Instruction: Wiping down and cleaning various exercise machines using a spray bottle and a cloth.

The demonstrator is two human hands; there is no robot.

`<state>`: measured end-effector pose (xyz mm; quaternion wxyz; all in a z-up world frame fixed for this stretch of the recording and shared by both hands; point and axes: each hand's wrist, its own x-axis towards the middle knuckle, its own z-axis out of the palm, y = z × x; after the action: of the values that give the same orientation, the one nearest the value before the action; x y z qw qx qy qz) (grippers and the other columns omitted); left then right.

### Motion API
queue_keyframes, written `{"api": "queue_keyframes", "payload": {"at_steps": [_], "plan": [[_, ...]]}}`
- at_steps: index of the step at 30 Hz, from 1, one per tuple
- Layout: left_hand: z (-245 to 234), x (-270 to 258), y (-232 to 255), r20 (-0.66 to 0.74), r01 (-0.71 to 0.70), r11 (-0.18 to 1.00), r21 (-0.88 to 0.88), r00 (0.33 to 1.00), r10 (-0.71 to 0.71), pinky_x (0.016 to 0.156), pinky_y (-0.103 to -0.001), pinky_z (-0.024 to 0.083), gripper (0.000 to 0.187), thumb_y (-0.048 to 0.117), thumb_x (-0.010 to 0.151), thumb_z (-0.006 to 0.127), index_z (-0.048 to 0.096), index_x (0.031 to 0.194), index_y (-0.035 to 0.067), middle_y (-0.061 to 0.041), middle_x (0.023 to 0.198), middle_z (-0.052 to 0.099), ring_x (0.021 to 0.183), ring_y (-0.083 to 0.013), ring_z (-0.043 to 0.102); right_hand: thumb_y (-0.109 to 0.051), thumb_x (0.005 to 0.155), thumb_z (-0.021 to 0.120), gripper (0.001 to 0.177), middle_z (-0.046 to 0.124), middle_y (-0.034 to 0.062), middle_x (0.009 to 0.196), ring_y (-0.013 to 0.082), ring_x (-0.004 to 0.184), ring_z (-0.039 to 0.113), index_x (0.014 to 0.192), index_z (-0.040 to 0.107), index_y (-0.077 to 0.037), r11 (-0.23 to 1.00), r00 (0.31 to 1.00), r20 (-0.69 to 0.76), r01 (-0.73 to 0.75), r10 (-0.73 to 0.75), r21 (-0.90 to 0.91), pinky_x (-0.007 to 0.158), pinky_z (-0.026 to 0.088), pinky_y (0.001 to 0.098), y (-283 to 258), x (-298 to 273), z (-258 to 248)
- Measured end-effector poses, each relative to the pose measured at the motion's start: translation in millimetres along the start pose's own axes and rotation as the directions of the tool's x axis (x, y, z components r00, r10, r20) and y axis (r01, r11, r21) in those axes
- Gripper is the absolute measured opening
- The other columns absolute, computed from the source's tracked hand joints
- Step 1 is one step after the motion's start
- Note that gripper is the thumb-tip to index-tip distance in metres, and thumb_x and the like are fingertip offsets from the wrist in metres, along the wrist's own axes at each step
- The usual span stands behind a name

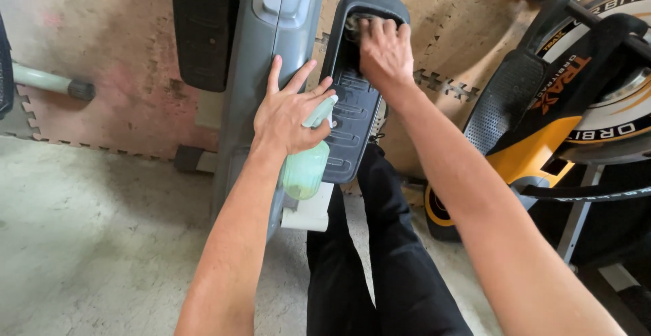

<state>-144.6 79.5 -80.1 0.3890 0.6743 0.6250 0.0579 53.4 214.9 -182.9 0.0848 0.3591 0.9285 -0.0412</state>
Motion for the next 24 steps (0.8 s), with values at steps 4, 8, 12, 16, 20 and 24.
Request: {"api": "queue_keyframes", "payload": {"at_steps": [4, 8, 12, 16, 20, 24], "plan": [[-4.5, 0.6, 1.3, 0.004, 0.009, 1.0, -0.017, 1.0, -0.009, 0.127, -0.058, -0.004, 0.053, 0.04, 0.083, 0.056, 0.073, 0.13, 0.02, 0.007, 0.147, 0.06, 0.154, -0.0174, 0.027, -0.011, 0.092, 0.059, 0.027, 0.065, 0.0128, 0.097, 0.0249, 0.087, 0.06, 0.113, 0.071, 0.002, 0.984, 0.966, 0.227, -0.091, 0.125, -0.155, 0.075, 0.048, 0.0409, -7.1, -4.7, 6.4], [-5.2, 1.8, 2.1, 0.02, 0.003, 1.0, -0.031, 1.0, -0.002, 0.126, -0.058, -0.006, 0.055, 0.044, 0.084, 0.058, 0.072, 0.13, 0.019, 0.006, 0.147, 0.06, 0.154, -0.0182, 0.026, -0.017, 0.09, 0.059, 0.026, 0.068, 0.0142, 0.089, 0.026, 0.079, 0.065, 0.102, 0.071, 0.003, 0.927, 0.841, 0.403, -0.278, 0.361, -0.251, 0.066, 0.051, 0.0402, -28.3, -8.4, 11.6], [1.2, 1.8, -2.2, 0.004, -0.016, 1.0, 0.015, 1.0, 0.016, 0.124, -0.059, -0.008, 0.054, 0.043, 0.081, 0.058, 0.073, 0.128, 0.021, 0.006, 0.145, 0.06, 0.151, -0.0184, 0.026, -0.021, 0.089, 0.06, 0.027, 0.07, 0.0137, 0.089, 0.0282, 0.081, 0.068, 0.1, 0.071, 0.001, 0.919, 0.829, 0.4, -0.324, 0.391, -0.227, 0.068, 0.051, 0.0407, -51.7, -42.1, 0.5], [-2.4, 1.7, -0.3, 0.028, 0.008, 1.0, -0.005, 1.0, -0.008, 0.126, -0.057, -0.007, 0.054, 0.043, 0.081, 0.059, 0.073, 0.128, 0.021, 0.007, 0.146, 0.06, 0.153, -0.0175, 0.027, -0.017, 0.089, 0.061, 0.017, 0.069, 0.012, 0.09, 0.028, 0.083, 0.068, 0.094, 0.071, -0.005, 0.941, 0.877, 0.348, -0.281, 0.333, -0.19, 0.072, 0.051, 0.0405, -36.4, -43.8, 5.1], [-2.9, 0.7, 0.6, 0.014, 0.005, 1.0, -0.025, 1.0, -0.004, 0.126, -0.058, -0.007, 0.052, 0.043, 0.084, 0.059, 0.074, 0.128, 0.021, 0.007, 0.146, 0.061, 0.154, -0.0179, 0.028, -0.012, 0.09, 0.06, 0.01, 0.067, 0.0111, 0.088, 0.0284, 0.084, 0.067, 0.09, 0.069, -0.008, 0.943, 0.899, 0.29, -0.29, 0.327, -0.164, 0.076, 0.049, 0.042, -21.4, -31.4, 19.1], [-1.2, 0.1, -1.1, -0.001, -0.004, 1.0, -0.025, 1.0, 0.004, 0.127, -0.058, -0.007, 0.052, 0.043, 0.085, 0.059, 0.074, 0.129, 0.02, 0.006, 0.145, 0.062, 0.154, -0.0181, 0.029, -0.013, 0.09, 0.061, 0.011, 0.066, 0.0113, 0.09, 0.0296, 0.085, 0.066, 0.094, 0.069, -0.006, 0.932, 0.899, 0.248, -0.333, 0.36, -0.144, 0.077, 0.049, 0.0431, -16.4, -28.9, 11.1]]}}
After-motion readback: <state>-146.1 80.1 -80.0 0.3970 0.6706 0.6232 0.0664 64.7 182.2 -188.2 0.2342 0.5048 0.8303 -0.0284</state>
